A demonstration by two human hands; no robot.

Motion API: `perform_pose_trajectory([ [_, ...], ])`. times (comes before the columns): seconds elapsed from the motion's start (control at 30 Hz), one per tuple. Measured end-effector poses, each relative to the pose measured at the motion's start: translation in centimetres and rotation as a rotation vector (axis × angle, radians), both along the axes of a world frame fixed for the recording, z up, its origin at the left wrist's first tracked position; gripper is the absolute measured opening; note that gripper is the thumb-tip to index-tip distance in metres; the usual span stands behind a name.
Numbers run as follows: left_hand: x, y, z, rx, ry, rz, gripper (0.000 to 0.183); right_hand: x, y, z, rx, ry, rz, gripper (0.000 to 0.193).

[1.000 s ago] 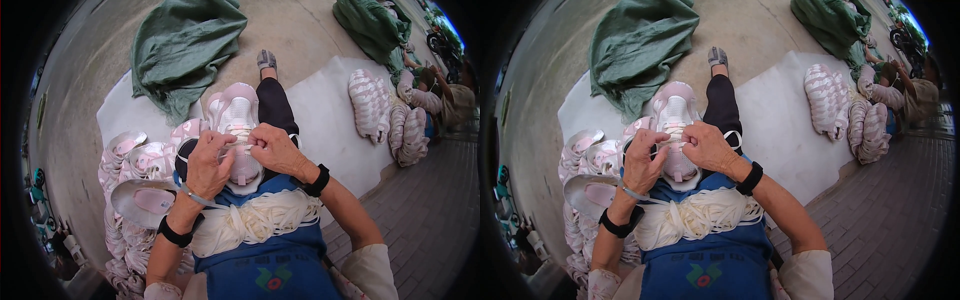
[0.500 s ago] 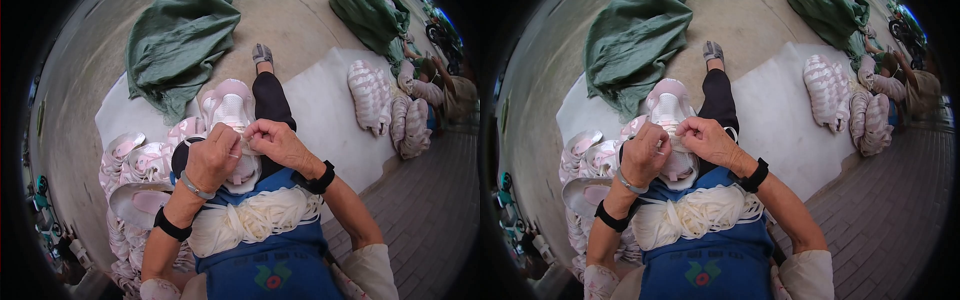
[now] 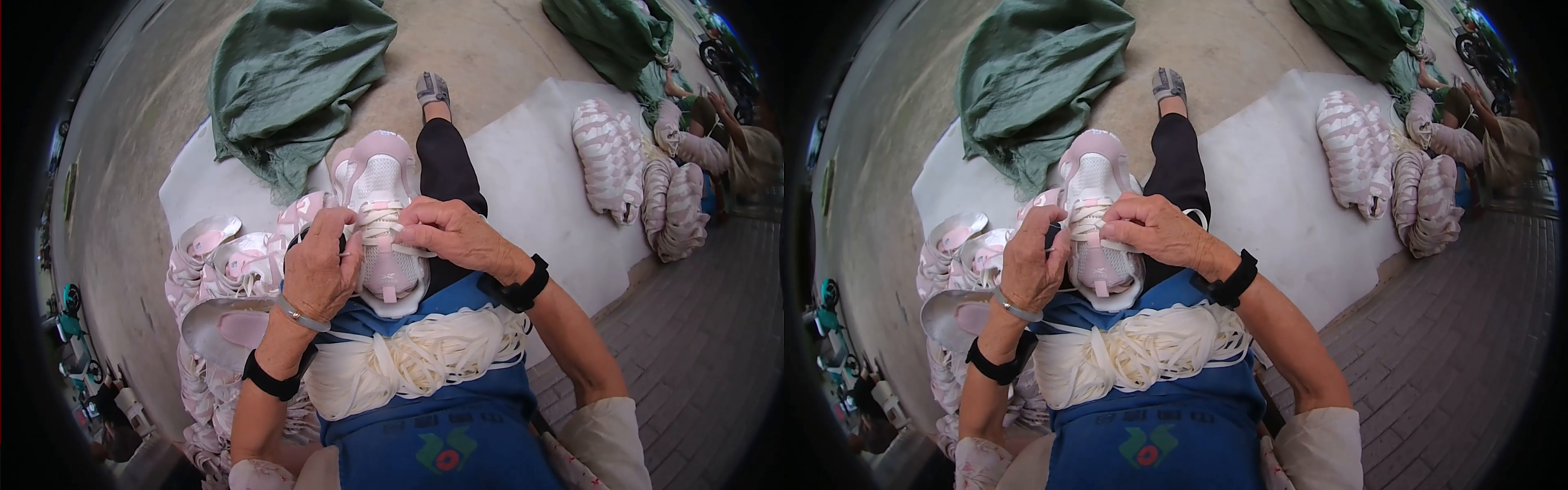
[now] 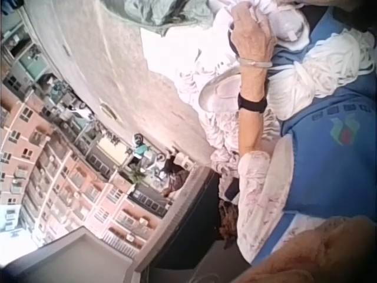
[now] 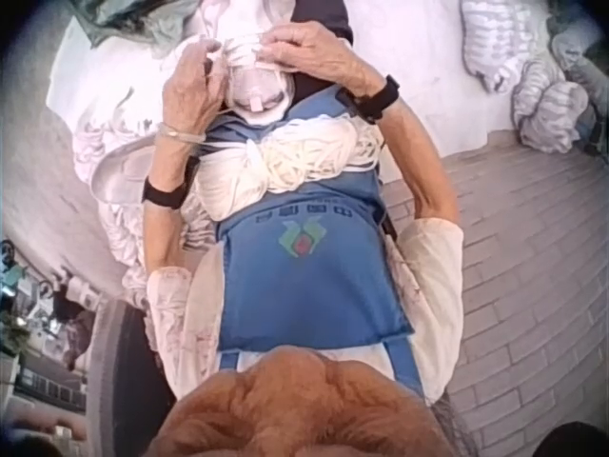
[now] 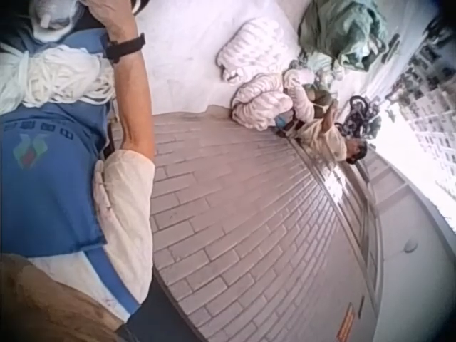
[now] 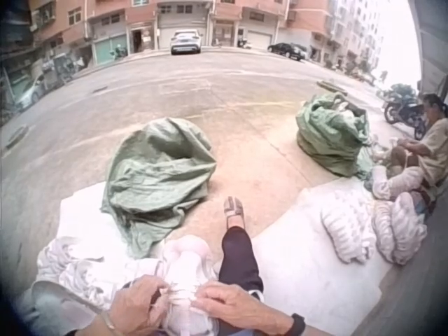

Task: The recorder is inserting laces into a pair of pink and white sneakers while sitting outdoors.

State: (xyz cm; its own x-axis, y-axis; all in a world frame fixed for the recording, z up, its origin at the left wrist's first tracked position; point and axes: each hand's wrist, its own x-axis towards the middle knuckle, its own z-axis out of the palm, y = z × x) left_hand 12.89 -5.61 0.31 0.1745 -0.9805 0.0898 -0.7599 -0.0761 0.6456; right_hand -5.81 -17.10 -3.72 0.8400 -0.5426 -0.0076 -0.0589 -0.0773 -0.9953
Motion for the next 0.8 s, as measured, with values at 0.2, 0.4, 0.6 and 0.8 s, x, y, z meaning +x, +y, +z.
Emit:
perform_pose_trajectory([
  [0.2, 0.9, 1.2, -0.8, 0.083, -0.051, -0.086, 0.017, 0.5, 0.3, 1.9, 0.398, 0.127, -0.019, 0.024],
  [0.4, 1.6, 0.9, -1.0, 0.081, -0.106, -0.179, 0.015, 0.1, 0.2, 1.6, 0.154, 0.255, 0.013, 0.016],
  [0.6, 3.7, 1.7, -0.6, -0.122, -0.301, -0.170, 0.020, 1.0, 2.6, 1.4, -0.517, 0.195, -0.119, 0.008],
  [0.8, 7.1, 3.6, 0.3, -0.179, -0.439, -0.087, 0.019, 1.8, 3.9, 1.9, -0.586, 0.232, -0.182, 0.017],
])
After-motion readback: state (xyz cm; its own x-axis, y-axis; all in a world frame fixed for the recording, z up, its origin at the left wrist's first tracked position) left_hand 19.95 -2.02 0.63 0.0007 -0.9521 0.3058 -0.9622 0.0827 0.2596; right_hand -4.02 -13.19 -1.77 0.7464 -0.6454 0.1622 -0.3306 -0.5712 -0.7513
